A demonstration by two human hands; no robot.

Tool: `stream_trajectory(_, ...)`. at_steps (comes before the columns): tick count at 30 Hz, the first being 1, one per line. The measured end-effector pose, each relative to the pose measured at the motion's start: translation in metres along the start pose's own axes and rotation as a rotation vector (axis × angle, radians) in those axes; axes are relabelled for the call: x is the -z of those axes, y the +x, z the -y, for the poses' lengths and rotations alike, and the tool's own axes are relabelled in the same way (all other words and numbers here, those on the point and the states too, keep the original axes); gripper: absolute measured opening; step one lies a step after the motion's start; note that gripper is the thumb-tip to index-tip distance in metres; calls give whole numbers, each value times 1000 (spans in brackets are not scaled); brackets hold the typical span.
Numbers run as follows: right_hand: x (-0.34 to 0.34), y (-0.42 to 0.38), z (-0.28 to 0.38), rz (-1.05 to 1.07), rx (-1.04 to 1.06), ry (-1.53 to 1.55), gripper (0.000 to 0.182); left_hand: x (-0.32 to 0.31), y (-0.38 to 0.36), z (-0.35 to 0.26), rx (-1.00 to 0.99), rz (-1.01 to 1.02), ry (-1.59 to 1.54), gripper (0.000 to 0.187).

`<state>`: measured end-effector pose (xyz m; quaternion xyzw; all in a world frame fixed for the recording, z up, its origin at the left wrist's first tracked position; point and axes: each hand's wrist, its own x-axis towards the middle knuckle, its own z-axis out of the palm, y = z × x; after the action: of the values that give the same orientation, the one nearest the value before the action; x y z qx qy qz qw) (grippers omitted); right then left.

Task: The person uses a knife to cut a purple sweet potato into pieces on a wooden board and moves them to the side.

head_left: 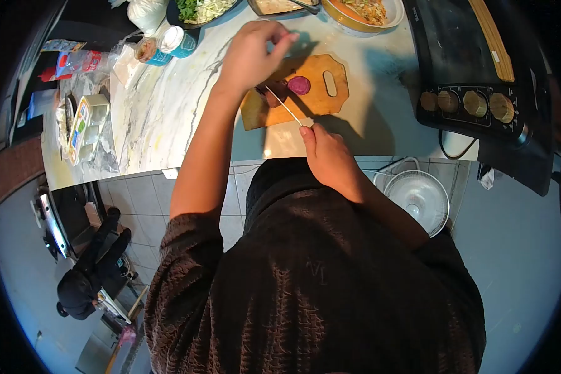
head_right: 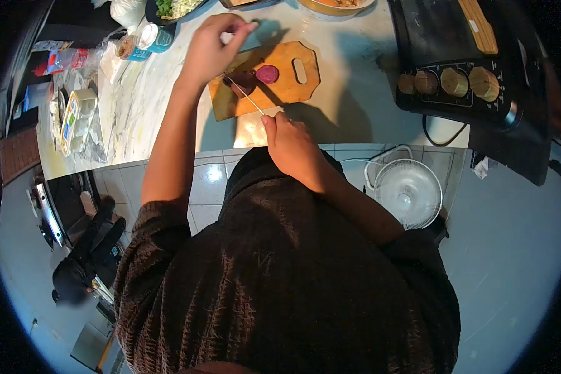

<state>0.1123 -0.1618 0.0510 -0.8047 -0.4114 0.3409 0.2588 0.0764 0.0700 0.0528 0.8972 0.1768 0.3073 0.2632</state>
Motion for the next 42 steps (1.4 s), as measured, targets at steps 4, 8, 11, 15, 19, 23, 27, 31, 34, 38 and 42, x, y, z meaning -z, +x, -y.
stream_trajectory(4, -2, 0, 2, 0, -6, -4, 40, -11, 6, 10, -30, 165, 173, 29)
stream_trajectory(8, -1, 0, 5, 12, -17, 28, 42, -13, 3, 15, -33, 191, 207, 30)
stream_trajectory(11, -2, 0, 5, 30, -21, 9, 44, -11, 2, 13, 2, 228, 199, 33)
stream_trajectory(15, -4, -1, 7, 28, -66, -2, 42, -12, 1, 11, 98, 294, 207, 36)
stream_trajectory(19, -5, -2, 12, 5, -56, -47, 45, -16, -1, 13, 89, 323, 222, 35)
stream_trajectory(23, -5, -1, 15, 21, -76, -20, 45, -17, -1, 14, 105, 321, 200, 36)
stream_trajectory(27, -6, -2, 16, 17, -88, -21, 45, -19, -1, 14, 122, 339, 179, 36)
stream_trajectory(31, -2, -1, 23, 42, -150, -28, 46, -17, -2, 14, 127, 327, 194, 36)
stream_trajectory(34, -1, -1, 25, 35, -166, -28, 46, -19, -2, 14, 120, 316, 210, 36)
stream_trajectory(38, 4, -1, 29, 62, -194, -32, 46, -20, -1, 13, 136, 297, 185, 36)
stream_trajectory(42, 5, -1, 30, 43, -148, -40, 44, -21, -3, 18, 158, 275, 148, 36)
